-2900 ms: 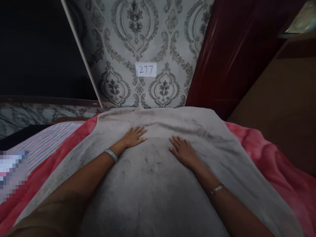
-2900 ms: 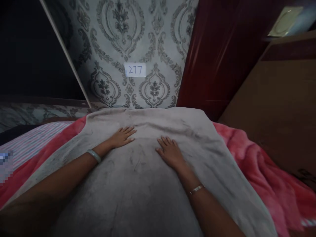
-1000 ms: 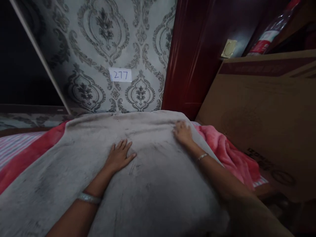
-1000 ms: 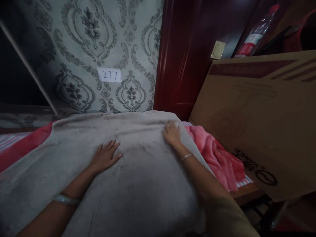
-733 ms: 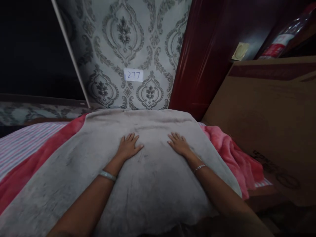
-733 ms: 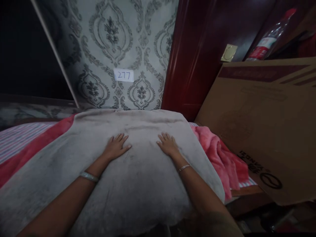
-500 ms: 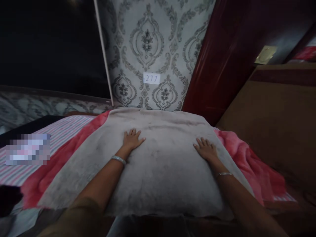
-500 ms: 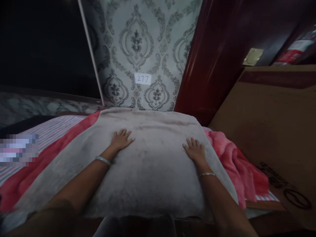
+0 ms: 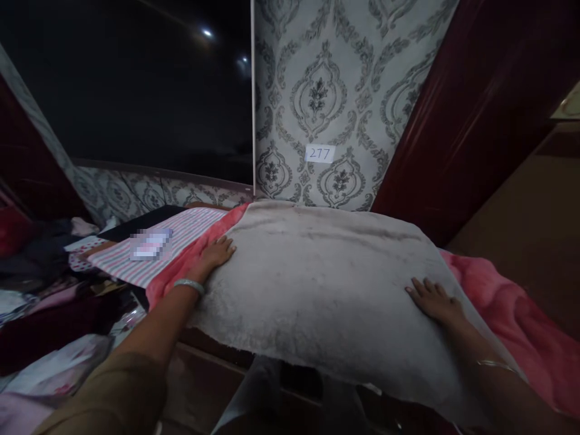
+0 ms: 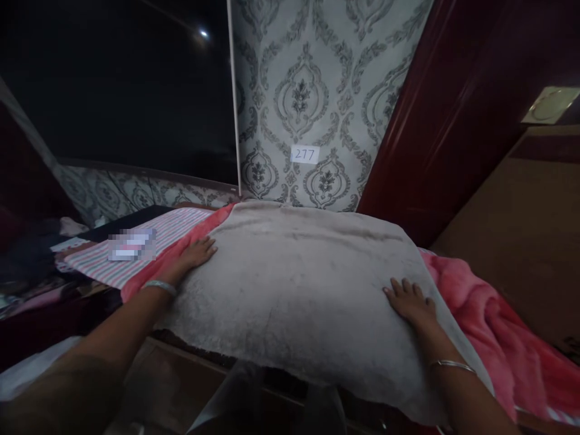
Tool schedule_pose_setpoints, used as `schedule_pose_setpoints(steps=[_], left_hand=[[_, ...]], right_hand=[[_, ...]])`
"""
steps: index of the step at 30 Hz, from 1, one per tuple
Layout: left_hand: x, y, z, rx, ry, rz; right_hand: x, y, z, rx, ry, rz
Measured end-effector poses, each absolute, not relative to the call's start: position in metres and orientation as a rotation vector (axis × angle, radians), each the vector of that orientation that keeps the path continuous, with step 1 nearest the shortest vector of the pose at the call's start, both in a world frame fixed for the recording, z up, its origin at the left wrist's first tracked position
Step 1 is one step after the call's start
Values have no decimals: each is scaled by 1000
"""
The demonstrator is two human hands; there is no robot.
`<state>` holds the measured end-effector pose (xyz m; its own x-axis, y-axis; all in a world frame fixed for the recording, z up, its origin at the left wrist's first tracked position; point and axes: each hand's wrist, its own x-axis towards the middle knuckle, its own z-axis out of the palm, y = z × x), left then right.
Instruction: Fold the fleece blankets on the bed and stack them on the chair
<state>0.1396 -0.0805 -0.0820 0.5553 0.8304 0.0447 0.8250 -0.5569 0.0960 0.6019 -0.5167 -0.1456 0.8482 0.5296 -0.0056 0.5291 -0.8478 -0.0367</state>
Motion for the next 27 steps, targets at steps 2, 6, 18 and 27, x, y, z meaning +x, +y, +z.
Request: schedule_pose_setpoints(steps=[2,6,18,27], left_hand=[[133,-89,-81,2689,1509,171],[117,-111,-81,2637,1677,314],[46,-119,-80,2283,1740,349],[39,-136,-97,2352,1835,315]], right_hand=[[580,-514,-141,-2970,-918,47],[518,-497,-152,-2752,-1352,-71],[475,-492,-176,-2654,-1508,-213],[478,-493,-184,-2611,-1511,-212]])
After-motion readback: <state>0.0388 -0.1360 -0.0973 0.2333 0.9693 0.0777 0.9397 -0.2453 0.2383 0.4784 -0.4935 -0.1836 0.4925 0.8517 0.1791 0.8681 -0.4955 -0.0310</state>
